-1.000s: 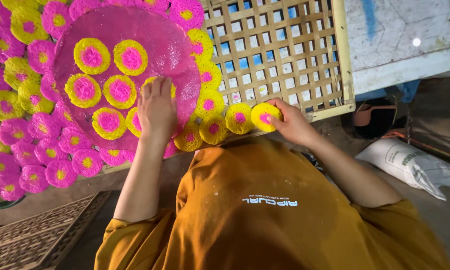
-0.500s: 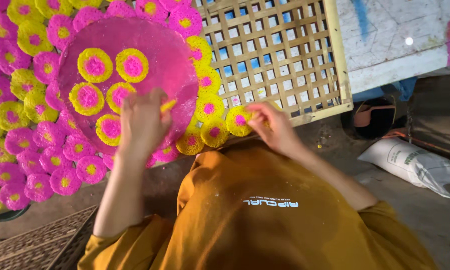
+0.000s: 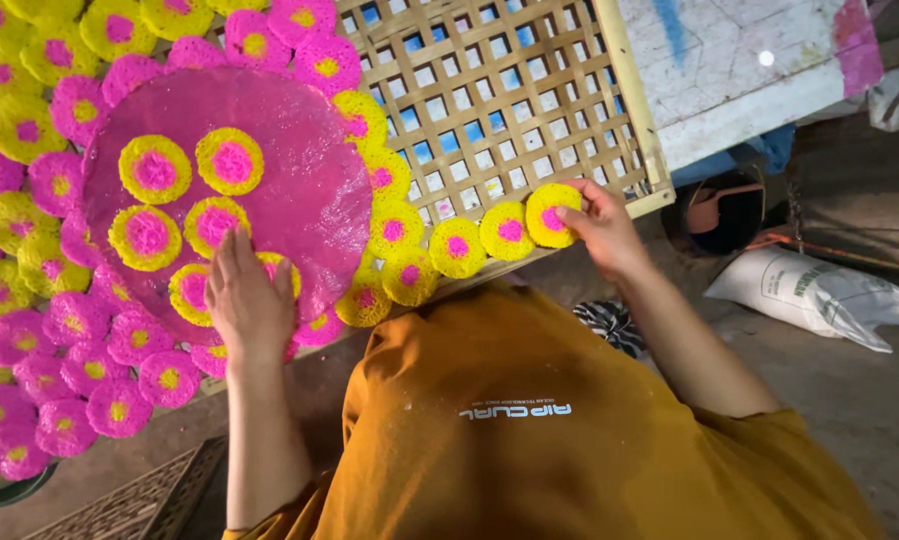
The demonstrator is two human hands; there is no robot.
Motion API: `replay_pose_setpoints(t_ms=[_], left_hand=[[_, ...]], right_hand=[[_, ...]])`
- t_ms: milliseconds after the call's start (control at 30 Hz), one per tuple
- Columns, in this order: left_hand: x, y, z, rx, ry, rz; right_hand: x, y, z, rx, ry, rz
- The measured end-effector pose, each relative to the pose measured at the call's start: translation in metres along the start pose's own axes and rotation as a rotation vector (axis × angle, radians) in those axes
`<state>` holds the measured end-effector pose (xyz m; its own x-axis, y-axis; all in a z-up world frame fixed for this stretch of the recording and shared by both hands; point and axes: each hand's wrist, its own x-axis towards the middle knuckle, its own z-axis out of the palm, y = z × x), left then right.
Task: The person arranges pink and yellow flower-shaped dough pieces on wooden drying racks by hand, pressing them together.
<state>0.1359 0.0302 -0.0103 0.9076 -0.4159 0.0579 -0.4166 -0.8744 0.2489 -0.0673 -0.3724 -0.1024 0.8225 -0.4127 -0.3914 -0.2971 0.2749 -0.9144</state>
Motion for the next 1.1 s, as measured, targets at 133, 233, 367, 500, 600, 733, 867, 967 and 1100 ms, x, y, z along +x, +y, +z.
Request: replay_pose_setpoints(t_ms=[133,233,367,500,600,733,867,967,1100], left_hand=[[-0.011,-0.021,0.009,-0.100,-0.128,-0.051],[-0.014,-0.031,0.016,-0.103,-0.122,-0.108],[-0.015,-0.049,0.024,0.058,-0.138,-0.223],[-0.015,-0.057,0.018,0.036,-0.131,-0.153],[-0.006,-0.041,-0.003,-0.032,-0.180,-0.170],[-0.002,0.017,-0.032,-0.268,-0.364,-0.266],[-0.004,0.091,-0.015,-0.662,-0.384,0.095],[0.014,0.097,0.007,-0.765,-0.300,0.213],[0.061,0.010,0.030,-0.505,0.010,-0.078]], right_hand=[[-0.002,0.003,0.000,-0.381,0.050,-0.211],[-0.009,-0.008,0.016,-0.711,0.184,-0.361],[-0.016,-0.035,0.033,-0.906,0.231,-0.598],[-0.026,-0.052,0.040,-1.123,0.365,-0.777],[-0.026,-0.050,0.052,-0.992,0.333,-0.831],[-0.007,-0.019,0.103,-0.063,-0.276,-0.135],[-0.001,0.015,0.130,0.530,-0.311,0.352],[0.008,0.019,0.098,0.451,-0.204,0.175],[0.013,0.012,-0.001,0.145,0.063,0.000]])
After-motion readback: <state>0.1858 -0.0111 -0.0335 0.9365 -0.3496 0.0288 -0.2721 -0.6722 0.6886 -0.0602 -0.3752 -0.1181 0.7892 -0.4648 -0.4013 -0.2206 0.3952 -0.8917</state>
